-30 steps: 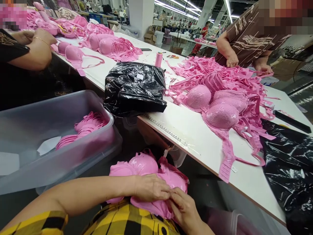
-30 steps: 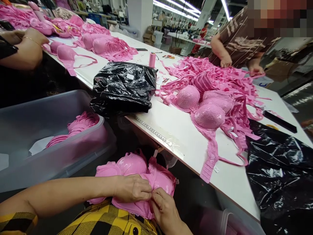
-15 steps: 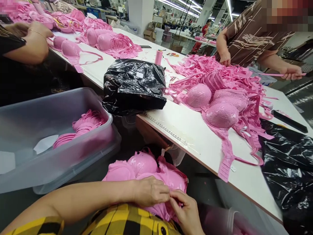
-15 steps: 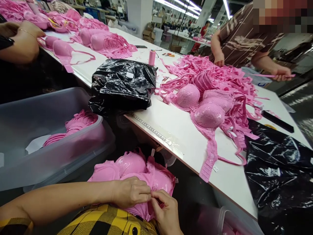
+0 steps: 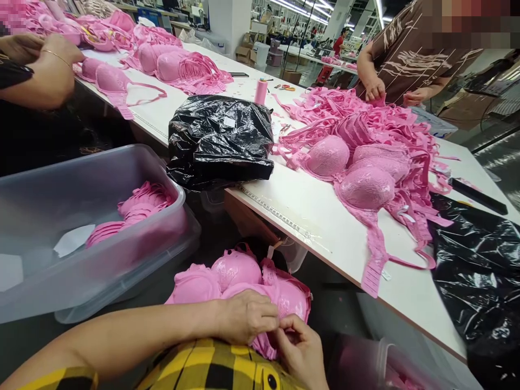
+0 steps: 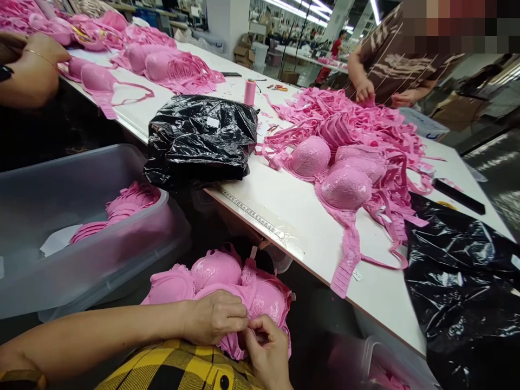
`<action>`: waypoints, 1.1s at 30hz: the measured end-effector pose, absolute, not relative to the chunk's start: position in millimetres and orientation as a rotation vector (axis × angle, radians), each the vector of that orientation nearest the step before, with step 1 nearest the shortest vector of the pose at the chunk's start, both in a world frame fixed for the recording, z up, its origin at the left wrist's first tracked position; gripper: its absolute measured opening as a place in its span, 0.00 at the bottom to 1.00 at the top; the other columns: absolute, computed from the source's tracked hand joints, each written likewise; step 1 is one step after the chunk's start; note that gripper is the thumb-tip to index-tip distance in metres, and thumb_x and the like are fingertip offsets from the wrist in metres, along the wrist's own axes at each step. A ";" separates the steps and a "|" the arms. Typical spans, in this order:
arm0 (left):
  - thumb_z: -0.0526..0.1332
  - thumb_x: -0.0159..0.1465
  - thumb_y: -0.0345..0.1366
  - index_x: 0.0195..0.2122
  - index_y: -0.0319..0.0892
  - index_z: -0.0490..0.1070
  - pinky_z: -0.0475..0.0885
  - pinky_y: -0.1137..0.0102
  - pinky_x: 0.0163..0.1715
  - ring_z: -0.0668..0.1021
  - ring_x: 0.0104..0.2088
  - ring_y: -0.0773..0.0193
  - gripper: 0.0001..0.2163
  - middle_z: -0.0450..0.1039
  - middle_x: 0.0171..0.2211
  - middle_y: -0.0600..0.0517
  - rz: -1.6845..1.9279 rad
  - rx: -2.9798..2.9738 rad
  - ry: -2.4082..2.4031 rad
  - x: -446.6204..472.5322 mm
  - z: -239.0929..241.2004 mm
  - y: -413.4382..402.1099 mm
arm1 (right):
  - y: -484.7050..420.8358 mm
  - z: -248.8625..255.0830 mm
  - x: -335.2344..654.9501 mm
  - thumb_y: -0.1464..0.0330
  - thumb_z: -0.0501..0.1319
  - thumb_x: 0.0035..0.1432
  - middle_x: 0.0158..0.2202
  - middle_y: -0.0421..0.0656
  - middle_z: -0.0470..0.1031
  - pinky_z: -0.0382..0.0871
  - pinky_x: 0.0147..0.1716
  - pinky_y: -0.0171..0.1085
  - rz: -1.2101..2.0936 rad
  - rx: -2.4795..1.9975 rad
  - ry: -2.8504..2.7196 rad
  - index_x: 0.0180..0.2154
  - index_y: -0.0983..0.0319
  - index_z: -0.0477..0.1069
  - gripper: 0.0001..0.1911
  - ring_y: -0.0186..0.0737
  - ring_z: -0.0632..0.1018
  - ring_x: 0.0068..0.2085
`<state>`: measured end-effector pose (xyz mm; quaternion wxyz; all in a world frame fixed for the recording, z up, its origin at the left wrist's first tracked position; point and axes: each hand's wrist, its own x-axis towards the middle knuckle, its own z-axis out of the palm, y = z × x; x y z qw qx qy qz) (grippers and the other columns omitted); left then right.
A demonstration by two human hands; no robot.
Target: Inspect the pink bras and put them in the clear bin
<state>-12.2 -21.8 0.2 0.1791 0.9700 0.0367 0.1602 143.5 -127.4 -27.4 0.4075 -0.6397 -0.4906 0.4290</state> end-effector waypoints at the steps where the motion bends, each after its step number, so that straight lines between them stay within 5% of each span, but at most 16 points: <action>1: 0.56 0.57 0.27 0.29 0.40 0.69 0.61 0.70 0.23 0.69 0.26 0.66 0.04 0.70 0.26 0.52 0.458 2.714 0.160 -13.4 2.0 -20.2 | -126.7 -27.0 143.8 0.58 0.61 0.54 0.17 0.38 0.69 0.61 0.14 0.29 1.101 -1.618 -1.209 0.24 0.63 0.68 0.15 0.32 0.69 0.16; 7: 0.59 0.59 0.37 0.40 0.40 0.71 0.66 0.67 0.39 0.72 0.40 0.58 0.10 0.73 0.38 0.47 0.220 2.264 1.044 -20.4 14.9 5.1 | -120.8 -20.4 151.7 0.60 0.61 0.54 0.20 0.40 0.72 0.66 0.20 0.30 0.885 -1.709 -1.343 0.25 0.62 0.71 0.13 0.35 0.72 0.22; 11: 0.60 0.55 0.46 0.24 0.41 0.69 0.61 0.72 0.27 0.69 0.27 0.64 0.12 0.66 0.21 0.55 -0.179 2.078 0.849 -18.5 20.1 29.4 | -118.5 -20.4 148.5 0.63 0.60 0.55 0.21 0.39 0.72 0.65 0.21 0.29 0.688 -1.671 -1.467 0.25 0.61 0.71 0.10 0.33 0.72 0.22; 20: 0.58 0.55 0.41 0.18 0.42 0.54 0.47 0.72 0.17 0.53 0.16 0.72 0.14 0.47 0.14 0.61 -0.266 1.547 0.752 -6.5 4.8 29.4 | -122.8 -25.3 139.3 0.68 0.59 0.56 0.23 0.39 0.73 0.65 0.23 0.28 0.702 -1.586 -1.529 0.27 0.61 0.70 0.07 0.33 0.73 0.24; 33: 0.56 0.54 0.32 0.18 0.41 0.56 0.53 0.74 0.21 0.58 0.20 0.71 0.11 0.51 0.16 0.60 -0.023 1.700 0.961 2.0 -4.0 14.9 | -90.7 -14.1 125.6 0.67 0.57 0.55 0.23 0.40 0.68 0.61 0.26 0.32 0.978 -1.566 -1.534 0.24 0.62 0.66 0.09 0.35 0.68 0.26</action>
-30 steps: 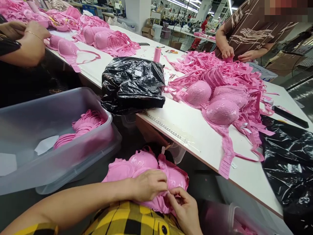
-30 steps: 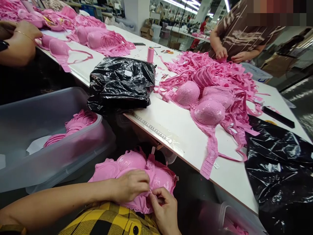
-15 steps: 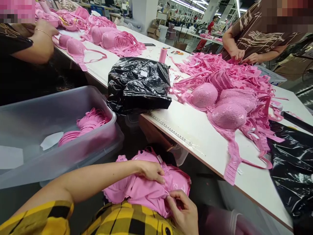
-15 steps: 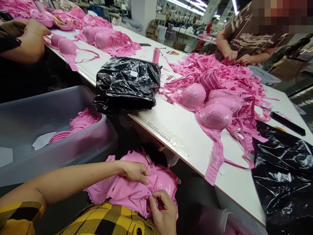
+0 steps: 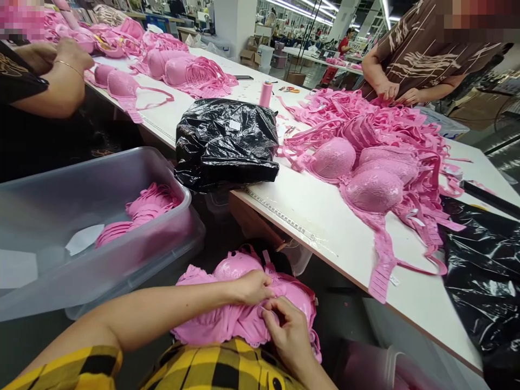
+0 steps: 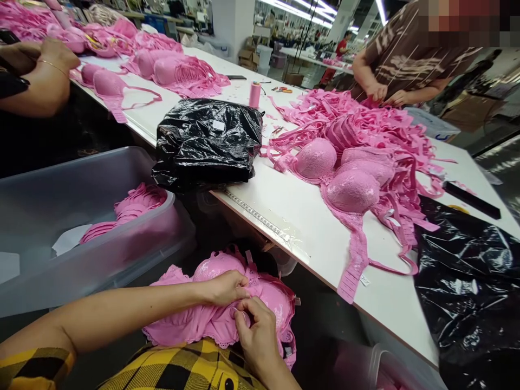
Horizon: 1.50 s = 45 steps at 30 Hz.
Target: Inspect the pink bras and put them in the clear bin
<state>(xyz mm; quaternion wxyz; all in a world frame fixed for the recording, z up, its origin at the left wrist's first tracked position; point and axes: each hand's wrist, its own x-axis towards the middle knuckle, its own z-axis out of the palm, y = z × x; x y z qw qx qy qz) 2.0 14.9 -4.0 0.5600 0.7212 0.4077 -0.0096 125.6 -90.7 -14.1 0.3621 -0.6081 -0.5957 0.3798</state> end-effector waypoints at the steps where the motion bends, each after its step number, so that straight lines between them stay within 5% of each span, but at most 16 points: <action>1: 0.56 0.55 0.32 0.19 0.41 0.58 0.55 0.73 0.22 0.60 0.22 0.69 0.09 0.55 0.17 0.59 0.016 1.736 0.979 1.0 -1.2 13.3 | -90.7 -16.7 126.3 0.66 0.57 0.55 0.23 0.40 0.67 0.60 0.25 0.32 1.054 -1.581 -1.472 0.24 0.62 0.66 0.10 0.35 0.67 0.25; 5: 0.54 0.60 0.31 0.29 0.40 0.66 0.61 0.69 0.32 0.69 0.32 0.62 0.04 0.68 0.30 0.52 0.420 2.254 1.056 -11.5 11.9 -4.1 | -94.1 -23.0 132.5 0.59 0.60 0.53 0.20 0.36 0.62 0.52 0.18 0.31 1.310 -1.615 -1.156 0.26 0.63 0.66 0.14 0.29 0.60 0.19; 17: 0.55 0.60 0.28 0.19 0.41 0.63 0.52 0.67 0.22 0.64 0.21 0.65 0.12 0.63 0.18 0.54 1.048 2.767 1.069 -31.3 16.6 -56.1 | -103.5 -17.7 117.5 0.57 0.65 0.49 0.20 0.36 0.67 0.59 0.19 0.30 1.331 -1.498 -0.822 0.28 0.63 0.67 0.16 0.31 0.66 0.19; 31: 0.55 0.57 0.26 0.24 0.42 0.69 0.63 0.70 0.23 0.74 0.23 0.64 0.08 0.71 0.22 0.53 0.882 2.347 1.442 -41.1 -3.2 -86.5 | -114.7 -12.9 100.4 0.56 0.64 0.49 0.23 0.39 0.68 0.63 0.22 0.31 1.349 -1.394 -1.004 0.27 0.64 0.68 0.17 0.33 0.69 0.23; 45: 0.52 0.56 0.26 0.22 0.42 0.63 0.60 0.69 0.22 0.69 0.22 0.64 0.08 0.66 0.20 0.52 1.052 2.571 1.309 -33.6 2.2 -88.2 | -108.8 -9.0 96.4 0.56 0.69 0.42 0.20 0.38 0.68 0.63 0.20 0.31 1.402 -1.345 -0.789 0.25 0.64 0.72 0.17 0.32 0.67 0.21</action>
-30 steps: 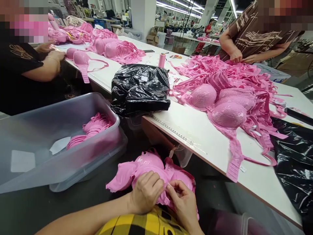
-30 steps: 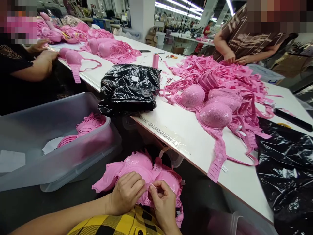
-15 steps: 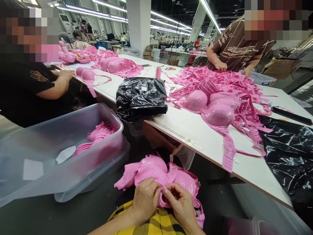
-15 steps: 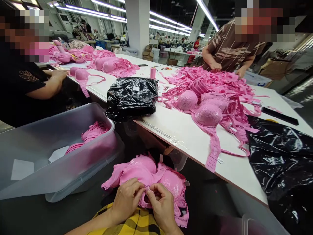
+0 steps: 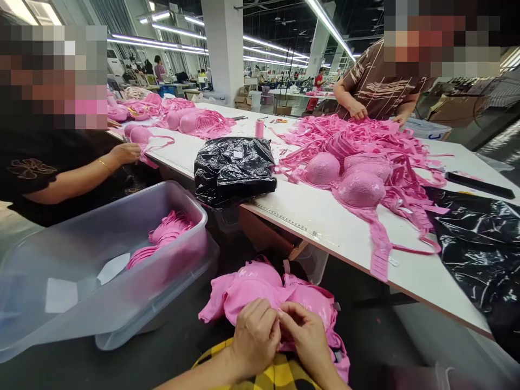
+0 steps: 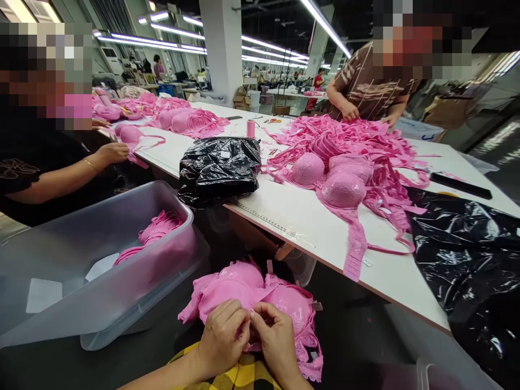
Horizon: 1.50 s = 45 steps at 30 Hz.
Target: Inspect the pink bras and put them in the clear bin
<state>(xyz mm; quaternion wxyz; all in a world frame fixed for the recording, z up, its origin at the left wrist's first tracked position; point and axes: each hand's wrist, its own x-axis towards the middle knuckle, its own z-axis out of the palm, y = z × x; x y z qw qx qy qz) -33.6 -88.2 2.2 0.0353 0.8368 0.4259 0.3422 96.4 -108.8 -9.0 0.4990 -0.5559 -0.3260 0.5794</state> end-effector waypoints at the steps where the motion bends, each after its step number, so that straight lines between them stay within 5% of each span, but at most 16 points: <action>1: 0.52 0.56 0.26 0.21 0.42 0.63 0.60 0.69 0.22 0.69 0.22 0.64 0.08 0.66 0.20 0.52 1.055 2.558 1.309 -33.9 2.3 -87.3 | -108.8 -7.2 99.1 0.57 0.69 0.41 0.20 0.38 0.69 0.65 0.21 0.32 1.459 -1.321 -0.767 0.26 0.63 0.73 0.17 0.33 0.68 0.21; 6: 0.53 0.56 0.26 0.21 0.42 0.62 0.59 0.69 0.22 0.68 0.22 0.65 0.08 0.65 0.20 0.53 1.087 2.500 1.262 -33.6 -0.7 -85.2 | -114.6 -0.4 113.1 0.59 0.67 0.45 0.32 0.46 0.76 0.71 0.33 0.38 1.435 -1.322 -0.963 0.32 0.62 0.77 0.14 0.43 0.76 0.32; 12: 0.50 0.57 0.25 0.23 0.42 0.63 0.58 0.68 0.23 0.68 0.22 0.64 0.09 0.65 0.20 0.52 1.056 2.568 1.195 -32.7 -2.3 -83.4 | -102.1 -3.9 103.5 0.65 0.63 0.49 0.28 0.45 0.76 0.69 0.32 0.37 1.132 -1.405 -1.158 0.28 0.61 0.77 0.07 0.42 0.75 0.31; 19: 0.51 0.59 0.26 0.22 0.42 0.63 0.57 0.68 0.23 0.66 0.22 0.64 0.10 0.63 0.19 0.53 1.035 2.599 1.168 -37.3 -1.9 -77.0 | -97.6 -10.0 107.7 0.58 0.68 0.43 0.18 0.35 0.66 0.59 0.19 0.30 1.554 -1.348 -0.784 0.23 0.64 0.68 0.17 0.30 0.66 0.19; 30: 0.49 0.59 0.26 0.22 0.42 0.63 0.55 0.68 0.23 0.65 0.22 0.64 0.11 0.63 0.18 0.52 1.053 2.692 1.025 -36.5 9.1 -75.1 | -96.8 -4.6 105.2 0.67 0.74 0.33 0.20 0.31 0.67 0.67 0.27 0.29 1.856 -1.042 -0.312 0.29 0.63 0.66 0.22 0.26 0.70 0.21; 37: 0.48 0.61 0.26 0.23 0.41 0.64 0.54 0.67 0.23 0.64 0.22 0.63 0.12 0.63 0.19 0.51 1.070 2.743 0.947 -36.0 8.5 -74.0 | -93.6 -1.3 113.1 0.70 0.71 0.38 0.19 0.33 0.67 0.66 0.18 0.24 2.014 -1.040 -0.376 0.24 0.64 0.63 0.17 0.25 0.71 0.17; 45: 0.50 0.60 0.25 0.23 0.41 0.64 0.54 0.67 0.23 0.63 0.22 0.63 0.10 0.63 0.18 0.51 1.123 2.772 0.822 -36.0 11.4 -74.0 | -83.7 -5.4 100.9 0.73 0.63 0.31 0.10 0.33 0.65 0.59 0.11 0.24 2.104 -1.190 -0.374 0.20 0.61 0.58 0.13 0.26 0.64 0.12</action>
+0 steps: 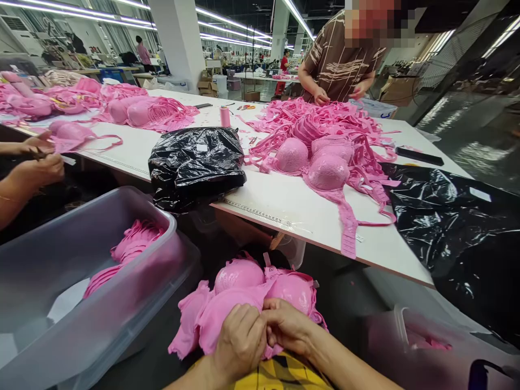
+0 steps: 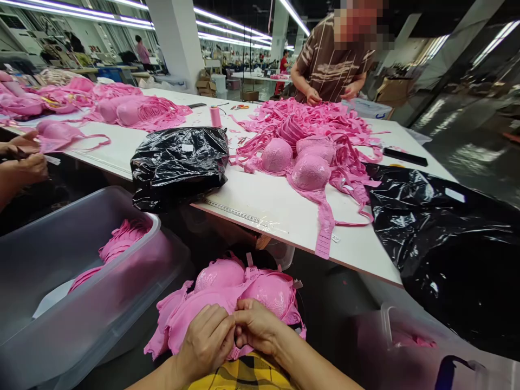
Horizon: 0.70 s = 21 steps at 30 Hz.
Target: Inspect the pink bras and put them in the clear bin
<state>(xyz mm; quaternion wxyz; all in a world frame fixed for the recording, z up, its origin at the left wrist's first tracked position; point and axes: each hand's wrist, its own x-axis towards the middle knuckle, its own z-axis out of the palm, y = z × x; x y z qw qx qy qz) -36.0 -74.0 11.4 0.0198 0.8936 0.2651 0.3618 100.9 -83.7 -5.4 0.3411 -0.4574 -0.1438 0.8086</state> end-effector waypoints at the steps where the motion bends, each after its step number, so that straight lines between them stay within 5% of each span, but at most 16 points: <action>1: 0.50 0.60 0.25 0.23 0.41 0.64 0.54 0.68 0.23 0.63 0.22 0.63 0.10 0.63 0.19 0.51 1.122 2.770 0.808 -35.4 11.4 -73.6 | -82.2 -6.9 96.4 0.73 0.62 0.30 0.09 0.32 0.63 0.56 0.10 0.24 2.079 -1.202 -0.364 0.19 0.60 0.57 0.13 0.26 0.63 0.11; 7: 0.49 0.60 0.25 0.25 0.40 0.66 0.56 0.69 0.23 0.64 0.22 0.64 0.10 0.65 0.19 0.50 1.079 2.774 0.771 -37.2 15.2 -66.5 | -77.3 -13.6 81.2 0.76 0.57 0.30 0.11 0.27 0.59 0.45 0.11 0.24 1.828 -1.284 -0.304 0.21 0.60 0.56 0.12 0.22 0.58 0.12; 12: 0.53 0.60 0.27 0.29 0.38 0.70 0.61 0.72 0.24 0.69 0.22 0.66 0.07 0.70 0.21 0.50 0.991 2.460 0.692 -65.6 21.2 -66.3 | -83.7 7.8 109.3 0.76 0.61 0.32 0.17 0.30 0.67 0.57 0.18 0.27 1.710 -1.145 -0.283 0.25 0.61 0.62 0.12 0.26 0.65 0.17; 16: 0.56 0.61 0.43 0.24 0.37 0.71 0.62 0.74 0.20 0.71 0.20 0.67 0.15 0.71 0.20 0.50 0.429 1.591 1.009 -78.3 18.5 -71.6 | -95.9 20.8 125.9 0.75 0.67 0.37 0.26 0.35 0.75 0.65 0.28 0.31 1.595 -1.023 -0.244 0.32 0.60 0.69 0.16 0.31 0.72 0.24; 21: 0.60 0.57 0.50 0.44 0.38 0.70 0.71 0.65 0.40 0.77 0.38 0.58 0.21 0.75 0.40 0.44 0.707 0.641 0.825 -50.8 25.2 -66.8 | -111.7 -9.3 114.3 0.64 0.70 0.38 0.23 0.36 0.74 0.68 0.26 0.35 1.567 -1.096 -0.275 0.32 0.60 0.70 0.16 0.37 0.74 0.24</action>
